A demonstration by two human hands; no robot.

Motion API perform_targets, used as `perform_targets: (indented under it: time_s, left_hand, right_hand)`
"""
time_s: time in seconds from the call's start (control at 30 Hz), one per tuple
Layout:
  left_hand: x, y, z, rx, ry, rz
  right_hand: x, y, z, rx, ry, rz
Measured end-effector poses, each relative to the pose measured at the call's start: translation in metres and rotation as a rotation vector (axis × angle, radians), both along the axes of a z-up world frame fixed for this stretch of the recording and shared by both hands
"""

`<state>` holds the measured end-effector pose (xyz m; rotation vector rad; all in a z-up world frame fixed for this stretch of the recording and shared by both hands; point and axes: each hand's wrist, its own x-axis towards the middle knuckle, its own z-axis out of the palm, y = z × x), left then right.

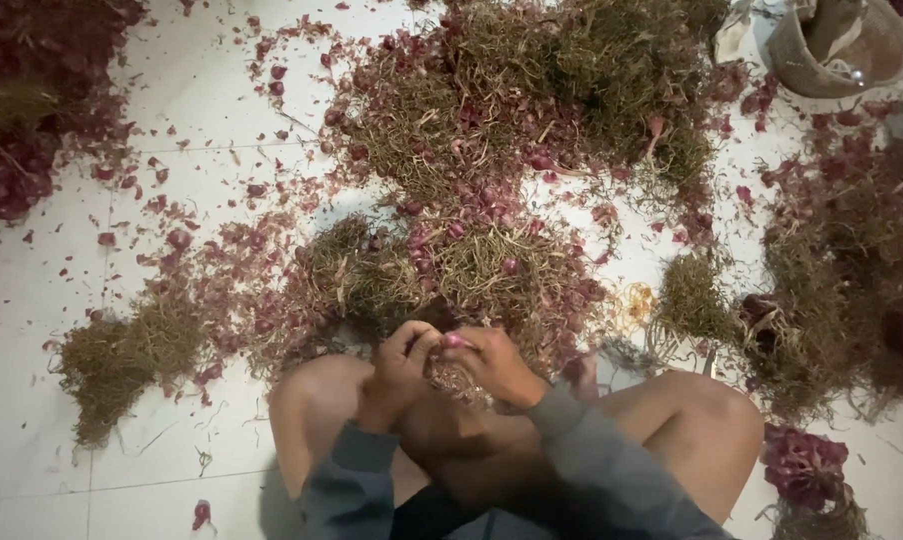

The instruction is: Cleaning and sorting dried shallots by removing stalks and debris by hand while sitting on the floor.

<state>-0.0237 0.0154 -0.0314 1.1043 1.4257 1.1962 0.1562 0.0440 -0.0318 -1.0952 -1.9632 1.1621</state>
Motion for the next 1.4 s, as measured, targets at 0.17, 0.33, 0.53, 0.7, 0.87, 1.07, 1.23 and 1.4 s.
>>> perform_targets:
  time_s: [0.17, 0.33, 0.53, 0.7, 0.87, 1.07, 1.23, 1.4]
  left_hand:
    - [-0.008, 0.005, 0.032, -0.139, -0.034, 0.084]
    - [-0.006, 0.003, 0.012, -0.096, -0.005, 0.039]
    - [0.011, 0.003, 0.004, -0.075, -0.171, -0.029]
    - [0.003, -0.008, 0.014, -0.002, 0.022, -0.163]
    - [0.001, -0.003, 0.002, 0.143, 0.053, -0.074]
    - [-0.007, 0.0, 0.058, 0.114, 0.212, 0.434]
    - [-0.086, 0.011, 0.009, -0.106, -0.021, 0.729]
    - [-0.054, 0.001, 0.102, -0.564, 0.301, 0.479]
  right_hand:
    - [0.021, 0.013, 0.019, -0.131, 0.185, -0.332]
    - [0.014, 0.009, 0.089, -0.195, 0.2, -0.376]
    - [-0.012, -0.007, 0.031, -0.242, 0.156, -0.012]
    - [-0.02, -0.012, 0.069, -0.23, 0.029, 0.111]
    - [-0.014, -0.012, 0.037, -0.195, -0.074, 0.142]
    - [0.026, -0.014, -0.012, 0.103, -0.501, 0.122]
    - [0.081, 0.006, 0.004, 0.148, -0.93, -0.033]
    - [0.116, 0.033, -0.046, 0.208, -1.005, -0.184]
